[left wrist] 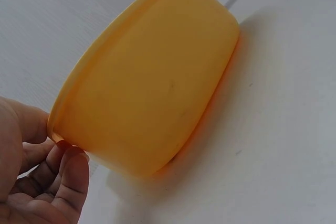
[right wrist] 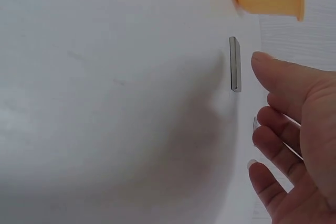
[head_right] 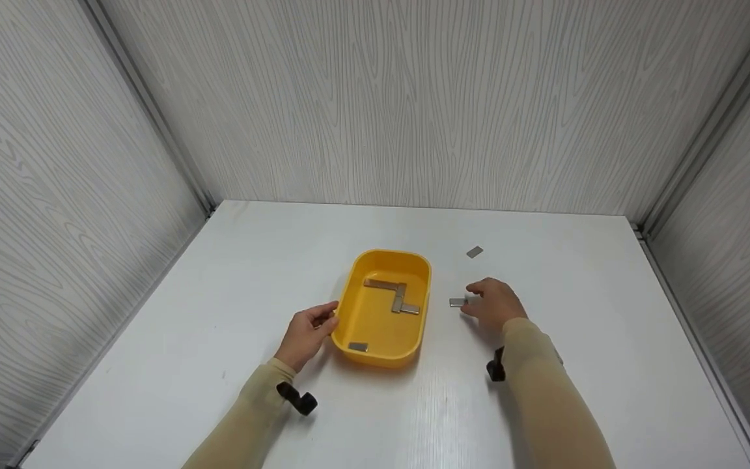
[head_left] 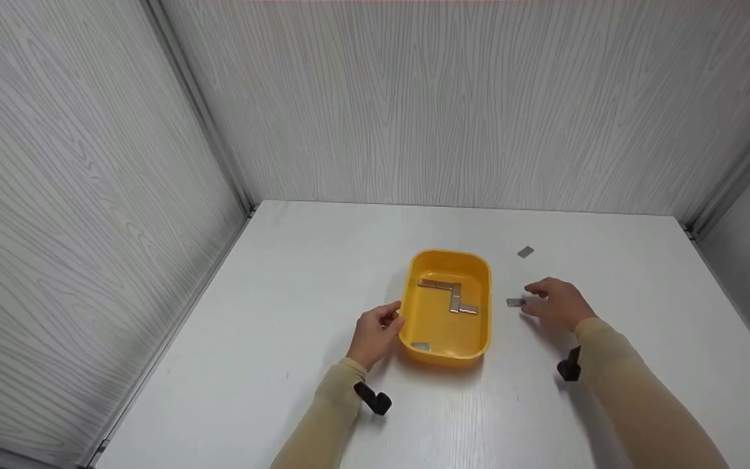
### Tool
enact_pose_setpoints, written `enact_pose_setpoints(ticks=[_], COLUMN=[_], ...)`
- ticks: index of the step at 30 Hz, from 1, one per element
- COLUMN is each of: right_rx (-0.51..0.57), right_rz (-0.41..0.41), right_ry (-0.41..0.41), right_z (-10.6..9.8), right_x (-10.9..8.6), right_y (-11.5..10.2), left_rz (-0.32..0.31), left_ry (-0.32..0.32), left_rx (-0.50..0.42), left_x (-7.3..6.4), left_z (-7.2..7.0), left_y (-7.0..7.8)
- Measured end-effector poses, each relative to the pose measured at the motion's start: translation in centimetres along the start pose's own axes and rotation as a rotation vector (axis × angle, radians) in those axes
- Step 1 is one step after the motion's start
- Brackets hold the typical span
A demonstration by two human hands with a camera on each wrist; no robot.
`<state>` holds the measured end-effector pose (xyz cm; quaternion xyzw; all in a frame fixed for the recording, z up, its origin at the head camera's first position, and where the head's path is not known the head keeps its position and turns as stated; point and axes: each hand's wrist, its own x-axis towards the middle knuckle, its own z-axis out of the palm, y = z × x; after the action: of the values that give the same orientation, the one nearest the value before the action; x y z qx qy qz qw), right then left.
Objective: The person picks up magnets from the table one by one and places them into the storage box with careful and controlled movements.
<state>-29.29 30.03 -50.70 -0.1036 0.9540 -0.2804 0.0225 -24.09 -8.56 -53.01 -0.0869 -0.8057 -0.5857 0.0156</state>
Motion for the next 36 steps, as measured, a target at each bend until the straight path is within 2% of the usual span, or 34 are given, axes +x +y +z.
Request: enact_pose_setpoints(ticks=[5,9,19,21,27,32,36], right_rx=[-0.008,-0.001,0.002,0.013,0.033,0.019,0.026], right_rz=[0.037,0.067,0.062,0.07,0.002,-0.002,0.035], right_ry=[-0.037,-0.056,-0.029,-0.021,0.005,0.01,0.003], right_z=[0.8,1.1,1.9,2.1,2.3,2.3,2.2], right_x=[0.4,0.6,0.8,0.8,0.8,0.8,0.7], right_y=[-0.4,-0.8,-0.9,-0.7,-0.3,-0.3,-0.4], left_rz=[-0.054,-0.063,-0.1,-0.096,-0.035,-0.042,-0.058], left_ry=[0.004,0.009,0.011,0.01,0.007,0.006,0.009], left_rx=[-0.023,-0.029,-0.017,-0.013,-0.01,-0.014,-0.017], left_x=[-0.2,-0.1,-0.1,-0.1,-0.2,-0.3,-0.3], left_z=[0.0,-0.1,0.0,0.0,-0.2,-0.2,-0.1], left_y=[0.1,0.3,0.2,0.2,0.1,0.1,0.1])
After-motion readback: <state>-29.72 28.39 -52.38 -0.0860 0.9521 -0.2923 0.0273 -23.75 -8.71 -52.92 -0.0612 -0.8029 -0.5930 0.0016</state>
